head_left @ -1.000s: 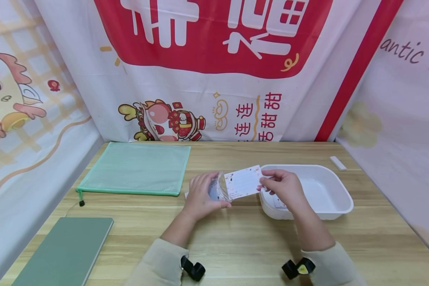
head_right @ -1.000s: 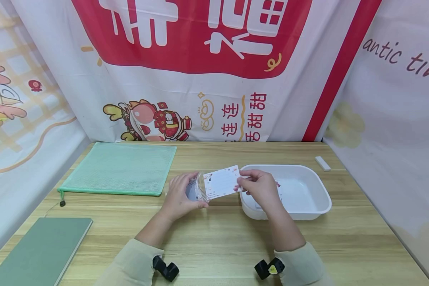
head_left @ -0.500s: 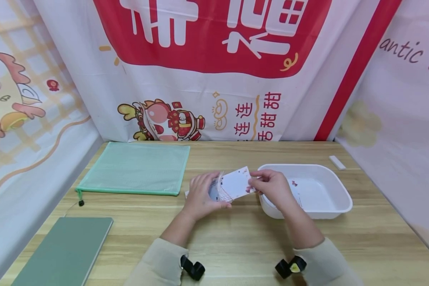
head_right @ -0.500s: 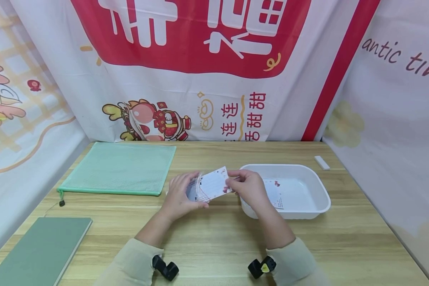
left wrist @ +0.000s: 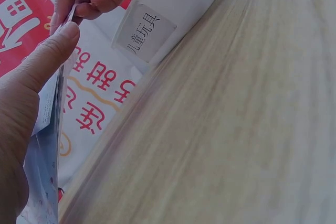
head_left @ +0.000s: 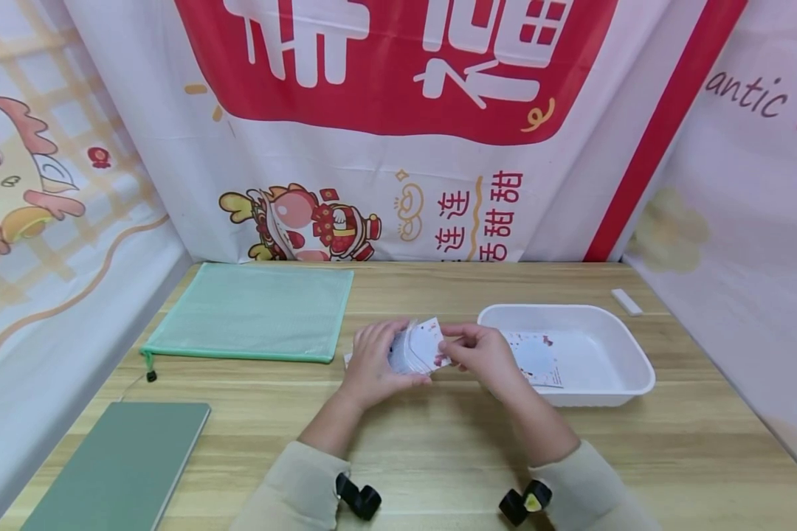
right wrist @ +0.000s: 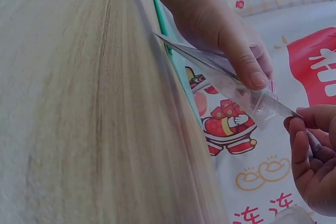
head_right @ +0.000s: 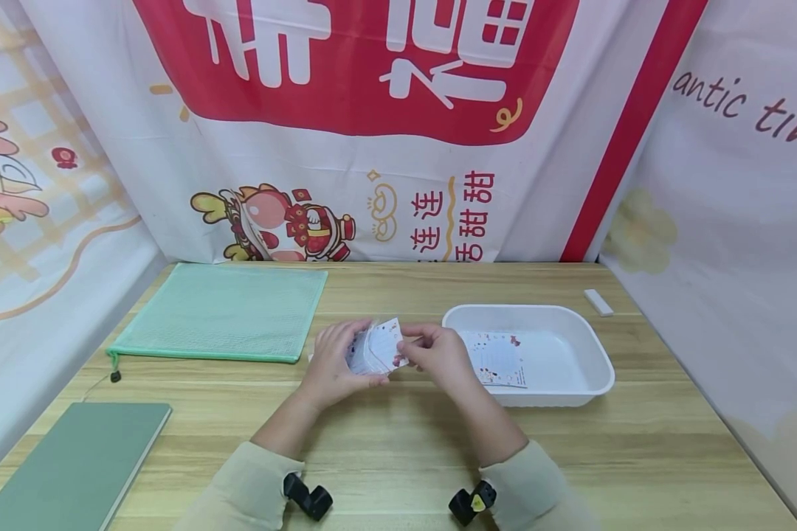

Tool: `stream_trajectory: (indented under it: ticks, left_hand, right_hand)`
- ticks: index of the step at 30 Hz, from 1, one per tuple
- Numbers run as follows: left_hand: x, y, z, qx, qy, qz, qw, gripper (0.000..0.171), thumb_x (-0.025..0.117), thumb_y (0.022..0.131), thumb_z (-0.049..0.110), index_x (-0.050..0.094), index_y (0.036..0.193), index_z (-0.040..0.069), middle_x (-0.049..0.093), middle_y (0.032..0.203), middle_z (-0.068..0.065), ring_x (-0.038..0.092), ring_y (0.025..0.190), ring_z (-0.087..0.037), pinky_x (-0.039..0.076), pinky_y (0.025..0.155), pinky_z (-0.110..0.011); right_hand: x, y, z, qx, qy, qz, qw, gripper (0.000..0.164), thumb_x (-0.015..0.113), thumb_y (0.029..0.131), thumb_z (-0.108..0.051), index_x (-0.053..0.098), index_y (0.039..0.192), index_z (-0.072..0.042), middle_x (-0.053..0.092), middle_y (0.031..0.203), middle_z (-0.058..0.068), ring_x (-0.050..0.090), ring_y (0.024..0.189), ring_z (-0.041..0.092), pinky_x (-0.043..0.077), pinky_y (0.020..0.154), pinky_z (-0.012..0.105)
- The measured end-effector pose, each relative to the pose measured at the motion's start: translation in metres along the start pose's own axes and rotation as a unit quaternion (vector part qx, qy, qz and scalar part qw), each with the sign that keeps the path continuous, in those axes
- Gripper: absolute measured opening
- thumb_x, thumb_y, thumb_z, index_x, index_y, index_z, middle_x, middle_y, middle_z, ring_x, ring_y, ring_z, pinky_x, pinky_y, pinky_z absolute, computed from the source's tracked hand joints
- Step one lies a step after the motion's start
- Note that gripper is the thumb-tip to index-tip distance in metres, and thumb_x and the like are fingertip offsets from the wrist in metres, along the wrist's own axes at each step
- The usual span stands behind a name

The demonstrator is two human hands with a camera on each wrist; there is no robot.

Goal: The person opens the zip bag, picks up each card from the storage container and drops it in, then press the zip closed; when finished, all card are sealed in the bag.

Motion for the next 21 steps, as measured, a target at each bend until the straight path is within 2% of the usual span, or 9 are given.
stream_trajectory:
  ticks: [5, 10, 14, 21]
  left_hand:
    - [0.0, -0.001, 0.0, 0.001, 0.0, 0.004, 1.0, 0.099, 0.089, 0.058, 0.052, 0.05, 0.139, 0.012, 0.059, 0.135, -0.007, 0.049, 0.127, -0.026, 0.031, 0.109, -0.049]
    - [-0.001, -0.001, 0.0, 0.009, -0.003, 0.014, 0.9999, 0.098, 0.09, 0.058, 0.05, 0.051, 0.138, 0.009, 0.059, 0.134, -0.008, 0.05, 0.125, -0.027, 0.032, 0.109, -0.05]
    - [0.0, -0.001, -0.001, 0.002, -0.009, 0.009, 0.9999, 0.098, 0.091, 0.058, 0.048, 0.051, 0.138, 0.01, 0.059, 0.134, -0.008, 0.049, 0.126, -0.028, 0.03, 0.11, -0.05]
    - [0.001, -0.001, -0.001, 0.004, -0.005, 0.009, 0.9999, 0.095, 0.09, 0.059, 0.05, 0.051, 0.138, 0.013, 0.06, 0.133, -0.007, 0.051, 0.123, -0.027, 0.032, 0.108, -0.05]
  right_hand:
    - [0.001, -0.001, 0.0, -0.002, -0.011, -0.015, 1.0, 0.032, 0.07, 0.088, -0.011, 0.069, 0.118, -0.002, 0.07, 0.078, 0.005, 0.059, 0.063, 0.012, 0.051, 0.056, 0.023]
    - [0.004, 0.0, 0.0, -0.009, -0.017, -0.024, 1.0, 0.031, 0.07, 0.088, -0.012, 0.07, 0.117, -0.003, 0.06, 0.069, 0.0, 0.054, 0.062, 0.012, 0.047, 0.054, 0.021]
    - [0.012, 0.003, 0.002, -0.014, -0.036, -0.031, 0.999, 0.03, 0.072, 0.086, -0.014, 0.072, 0.114, -0.003, 0.056, 0.067, -0.003, 0.049, 0.062, 0.01, 0.042, 0.052, 0.019]
    - [0.026, 0.006, 0.004, -0.013, -0.06, -0.041, 0.997, 0.028, 0.074, 0.085, -0.014, 0.073, 0.111, -0.005, 0.056, 0.066, -0.003, 0.048, 0.063, 0.009, 0.038, 0.053, 0.018]
Point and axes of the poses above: each hand's wrist, its own y-axis towards the middle knuckle, its own x-axis out of the palm, z = x × y, the point moved 4 cm from there along y, towards the middle knuckle
